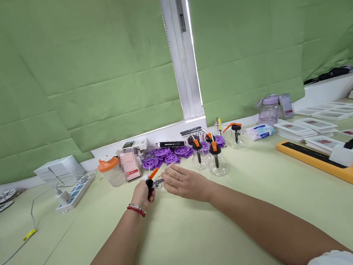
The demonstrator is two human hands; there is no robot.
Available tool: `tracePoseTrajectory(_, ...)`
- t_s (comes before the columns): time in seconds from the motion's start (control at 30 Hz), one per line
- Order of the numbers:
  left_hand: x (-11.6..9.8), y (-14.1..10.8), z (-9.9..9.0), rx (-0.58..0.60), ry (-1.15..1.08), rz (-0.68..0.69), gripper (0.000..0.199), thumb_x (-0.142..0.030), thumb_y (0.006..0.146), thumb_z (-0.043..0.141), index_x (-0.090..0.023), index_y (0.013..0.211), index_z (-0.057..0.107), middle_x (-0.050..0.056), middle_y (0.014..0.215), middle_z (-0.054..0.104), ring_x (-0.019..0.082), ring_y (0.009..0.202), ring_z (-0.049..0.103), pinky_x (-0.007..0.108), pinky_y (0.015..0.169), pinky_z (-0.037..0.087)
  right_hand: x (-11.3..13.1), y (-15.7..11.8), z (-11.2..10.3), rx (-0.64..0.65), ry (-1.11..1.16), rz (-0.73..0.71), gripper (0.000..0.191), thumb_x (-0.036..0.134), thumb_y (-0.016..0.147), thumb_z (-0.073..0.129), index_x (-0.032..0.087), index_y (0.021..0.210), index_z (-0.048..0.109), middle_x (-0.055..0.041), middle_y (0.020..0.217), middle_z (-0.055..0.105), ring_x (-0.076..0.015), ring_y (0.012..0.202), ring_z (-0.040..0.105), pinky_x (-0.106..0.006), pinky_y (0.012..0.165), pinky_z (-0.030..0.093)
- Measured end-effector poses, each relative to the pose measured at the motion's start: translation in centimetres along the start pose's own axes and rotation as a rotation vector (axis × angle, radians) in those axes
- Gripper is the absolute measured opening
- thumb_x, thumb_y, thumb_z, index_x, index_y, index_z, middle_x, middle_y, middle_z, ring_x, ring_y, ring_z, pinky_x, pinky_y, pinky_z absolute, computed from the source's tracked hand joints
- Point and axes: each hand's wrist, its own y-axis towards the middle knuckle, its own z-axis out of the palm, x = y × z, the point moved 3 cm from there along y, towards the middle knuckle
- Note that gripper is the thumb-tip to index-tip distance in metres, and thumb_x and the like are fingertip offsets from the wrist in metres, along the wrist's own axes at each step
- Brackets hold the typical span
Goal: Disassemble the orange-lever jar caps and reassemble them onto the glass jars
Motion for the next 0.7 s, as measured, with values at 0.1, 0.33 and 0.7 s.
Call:
tracePoseTrajectory(0.1, -0.1, 0.5, -0.6, -0.001, -0.015, -0.014, 0.03, -0.046, 0.08, 0.039, -0.021, 0.065, 0.04, -0.001, 0.037, 0.044, 0.01, 0.024, 0.031, 0.021, 0.03, 0.018, -1.2, -2.2, -0.4, -0.055, -0.047, 0.085, 0.032, 0.011, 0.089, 0.04, 0.025, 0.114, 0.055, -0.0079, 0.131, 0.052, -0.0253, 0.13, 0.036, -0.059, 0.109, 0.026)
tracePoseTrajectory(0.33, -0.3, 0.8, -1.1, -0.043, -0.052, 0.047, 0.032, -0.052, 0.079, 0.042, -0.021, 0.07, 0.038, -0.001, 0.04, 0.047, 0.011, 0.028, 0.037, 0.02, 0.032, 0.021, -3.9, -11.4, -0.3, -0.306, 0.033, 0.925, 0.065, 0.044, 0.074, 0.062, 0.022, 0.129, 0.036, -0.0133, 0.131, 0.043, -0.0281, 0.117, 0.049, -0.045, 0.097, 0.044)
tracePoseTrajectory(0.7, 0.1, 1.0, -0.8, -0.002, -0.011, 0.074, 0.036, -0.056, 0.076, 0.045, -0.021, 0.069, 0.041, -0.001, 0.041, 0.048, 0.011, 0.027, 0.036, 0.021, 0.031, 0.021, -6.6, -15.5, -0.9, -0.259, 0.105, 1.202, 0.063, 0.048, 0.063, 0.067, 0.02, 0.114, 0.045, -0.0114, 0.12, 0.053, -0.0294, 0.112, 0.051, -0.043, 0.094, 0.042)
